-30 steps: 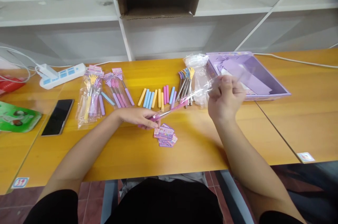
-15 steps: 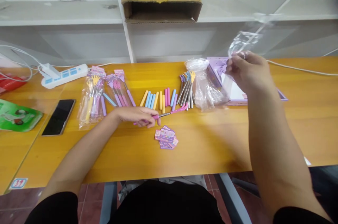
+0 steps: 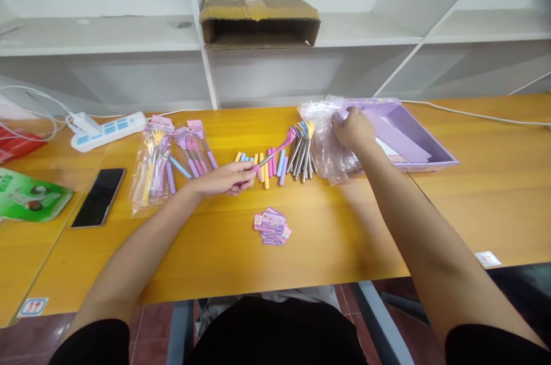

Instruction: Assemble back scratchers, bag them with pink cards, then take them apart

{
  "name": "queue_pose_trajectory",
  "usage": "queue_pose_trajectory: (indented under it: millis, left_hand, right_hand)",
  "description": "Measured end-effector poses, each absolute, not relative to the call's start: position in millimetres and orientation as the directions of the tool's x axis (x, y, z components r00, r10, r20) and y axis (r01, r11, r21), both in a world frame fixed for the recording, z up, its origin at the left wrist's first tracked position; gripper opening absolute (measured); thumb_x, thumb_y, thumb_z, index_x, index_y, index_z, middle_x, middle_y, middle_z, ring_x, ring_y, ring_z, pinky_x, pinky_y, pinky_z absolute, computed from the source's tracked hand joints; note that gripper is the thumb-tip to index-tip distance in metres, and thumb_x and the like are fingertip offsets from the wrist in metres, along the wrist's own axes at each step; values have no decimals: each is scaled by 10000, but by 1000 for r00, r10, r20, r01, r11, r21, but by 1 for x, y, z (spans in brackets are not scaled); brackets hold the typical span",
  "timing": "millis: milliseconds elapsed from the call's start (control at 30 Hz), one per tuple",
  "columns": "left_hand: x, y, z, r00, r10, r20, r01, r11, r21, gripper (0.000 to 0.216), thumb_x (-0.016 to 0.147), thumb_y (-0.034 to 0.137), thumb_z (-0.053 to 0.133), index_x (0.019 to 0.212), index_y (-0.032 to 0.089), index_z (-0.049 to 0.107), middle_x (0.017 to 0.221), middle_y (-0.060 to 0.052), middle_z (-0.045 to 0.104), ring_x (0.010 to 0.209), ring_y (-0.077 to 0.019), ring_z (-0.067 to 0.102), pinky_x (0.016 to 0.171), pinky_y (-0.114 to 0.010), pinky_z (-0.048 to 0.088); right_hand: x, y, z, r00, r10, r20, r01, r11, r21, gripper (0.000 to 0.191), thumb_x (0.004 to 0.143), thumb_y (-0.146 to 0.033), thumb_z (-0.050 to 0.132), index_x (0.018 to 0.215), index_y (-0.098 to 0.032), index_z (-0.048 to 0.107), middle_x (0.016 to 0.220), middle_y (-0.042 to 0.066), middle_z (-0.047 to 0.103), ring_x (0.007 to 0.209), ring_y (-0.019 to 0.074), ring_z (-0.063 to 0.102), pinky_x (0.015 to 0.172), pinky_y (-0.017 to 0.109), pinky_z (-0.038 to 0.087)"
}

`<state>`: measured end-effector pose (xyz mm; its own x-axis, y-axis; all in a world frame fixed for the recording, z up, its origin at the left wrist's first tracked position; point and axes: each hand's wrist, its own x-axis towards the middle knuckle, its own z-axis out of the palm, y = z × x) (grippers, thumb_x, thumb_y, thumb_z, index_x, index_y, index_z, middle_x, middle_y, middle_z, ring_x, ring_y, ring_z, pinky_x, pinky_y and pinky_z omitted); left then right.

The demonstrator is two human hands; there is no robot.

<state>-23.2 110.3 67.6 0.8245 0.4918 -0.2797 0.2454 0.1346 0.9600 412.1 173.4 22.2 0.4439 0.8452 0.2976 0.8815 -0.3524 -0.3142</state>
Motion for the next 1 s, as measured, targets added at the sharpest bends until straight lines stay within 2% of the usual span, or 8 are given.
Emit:
queue_pose_trajectory:
  millis: [100,167,300,400,500,633,900,1000]
  left_hand:
    - [-17,107,67,785,584,-207,292,-53,955,299,1103,476,467,916,243,480,753,36,450,577,-112,381,542,-264,321]
    - [-12,101,69,737,666,-113,356,-241,903,286,1082,456,483,896,238,489,746,35,461,622,-127,432,593,-276,359]
    - [0,77,74,664,748,7,584,-524,620,245,972,347,620,797,226,499,718,21,551,635,-140,489,625,-300,358]
    - [10,53,74,708,706,-4,650,-650,393,175,956,290,633,802,212,608,722,-19,658,637,-171,580,609,-310,377]
    - [17,38,71,740,672,-26,659,-716,231,212,1003,296,616,857,182,719,780,-78,755,690,-218,691,623,-320,454]
    - [19,39,67,710,705,-2,701,-706,104,292,1037,346,598,900,170,787,832,-111,811,724,-251,756,629,-327,512]
    - [8,76,42,789,605,101,606,-795,30,401,1060,379,505,855,209,807,764,-76,806,674,-228,729,596,-304,454]
    - [-17,109,40,713,687,139,690,-723,30,376,1031,343,502,844,216,802,824,-84,821,731,-235,732,634,-315,454]
  right_hand:
    - [405,154,36,428,801,418,887,-284,-364,470,984,-366,639,1367,-97,597,1377,287,629,1127,356,667,989,498,509]
    - [385,128,43,336,850,405,891,-148,-429,324,990,-397,636,1197,-148,658,1145,183,695,962,281,661,887,430,522]
    - [308,53,46,-294,955,31,659,226,-718,407,875,-593,812,880,-217,656,721,-19,559,630,141,476,591,292,401]
    - [246,10,44,-442,895,59,446,277,-851,469,885,-613,817,736,-223,603,624,-61,431,581,112,379,544,277,338]
    - [211,-7,42,-390,911,132,185,218,-958,502,1046,-608,610,744,-209,652,669,-19,531,632,128,475,599,284,408]
    - [200,-8,32,-278,959,53,-2,55,-998,607,1005,-680,628,626,-220,519,572,-49,365,545,107,338,524,279,305]
    - [199,-20,16,-49,999,-16,10,-15,-1000,668,958,-747,637,599,-241,388,564,-56,298,532,99,237,521,299,187]
    - [224,-28,23,57,998,26,63,23,-998,675,996,-683,615,571,-250,320,541,-51,279,518,106,227,529,317,189]
